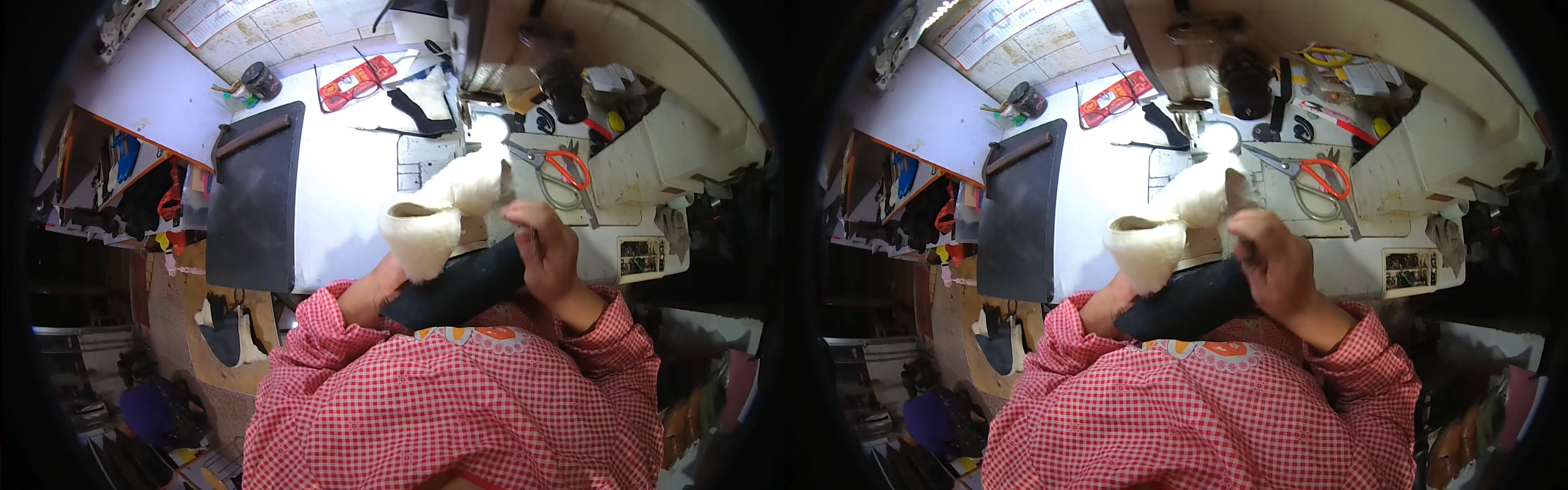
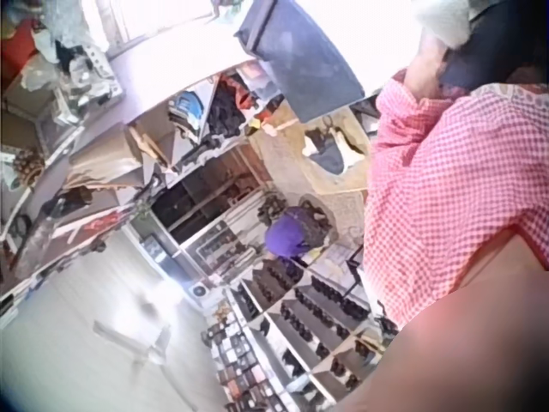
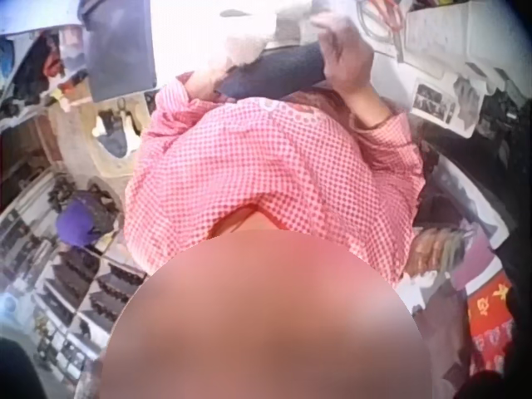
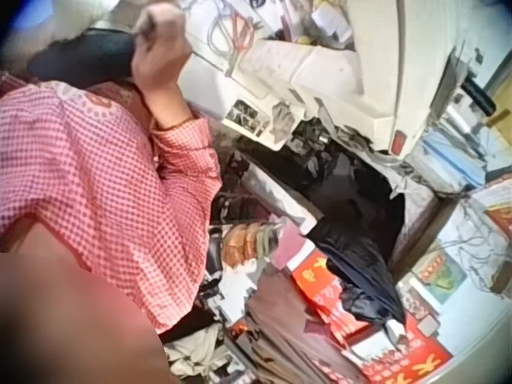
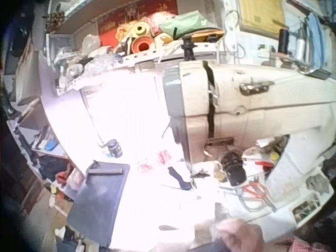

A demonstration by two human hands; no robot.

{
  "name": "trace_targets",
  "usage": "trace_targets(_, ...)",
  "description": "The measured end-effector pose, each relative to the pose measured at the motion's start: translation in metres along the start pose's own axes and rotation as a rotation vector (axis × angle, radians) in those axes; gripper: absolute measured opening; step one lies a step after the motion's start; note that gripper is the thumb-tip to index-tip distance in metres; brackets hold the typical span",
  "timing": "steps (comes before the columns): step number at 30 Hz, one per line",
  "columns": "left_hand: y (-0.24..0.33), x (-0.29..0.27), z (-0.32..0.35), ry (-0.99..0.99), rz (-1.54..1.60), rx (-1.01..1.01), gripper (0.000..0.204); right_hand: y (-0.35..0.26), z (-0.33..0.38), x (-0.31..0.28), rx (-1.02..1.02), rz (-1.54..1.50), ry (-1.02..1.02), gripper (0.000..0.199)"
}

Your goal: The person sews a white fur piece with a black edge using a sewing machine, then trims the fur with scissors and hammers the piece flat on a work surface. The person repeats trimming and hammering steps on multiple fur pieces.

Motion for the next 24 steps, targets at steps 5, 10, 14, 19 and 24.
trace_targets(5,-0.009,-0.045,0.002,0.259,-0.036,-0.033,0.037,0.033,-0.011,0.034,0.037,-0.053,-0.288,0.020)
trace_targets(10,0.000,-0.023,-0.012,-0.027,-0.109,0.033,0.036,0.078,-0.001,0.076,0.648,-0.315,-0.742,0.027)
trace_targets(14,0.003,-0.015,-0.013,-0.013,-0.287,0.165,0.037,0.055,-0.012,0.071,0.492,-0.660,-0.424,0.030)
trace_targets(19,0.005,-0.025,0.005,0.251,-0.695,0.181,0.043,0.036,-0.006,0.037,0.193,-0.154,-0.329,0.031)
trace_targets(24,-0.007,-0.023,0.001,0.100,-0.498,0.114,0.044,0.048,-0.003,0.017,0.126,0.299,-0.430,0.036)
Point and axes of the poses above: each hand's wrist, its own z-axis away from the middle knuckle, its own x-axis out of the palm, y = z × x, the point moved 8 cm from there along -z, towards the middle knuckle, and after that the axes turned 7 degrees about z, right-handed, at the moved point
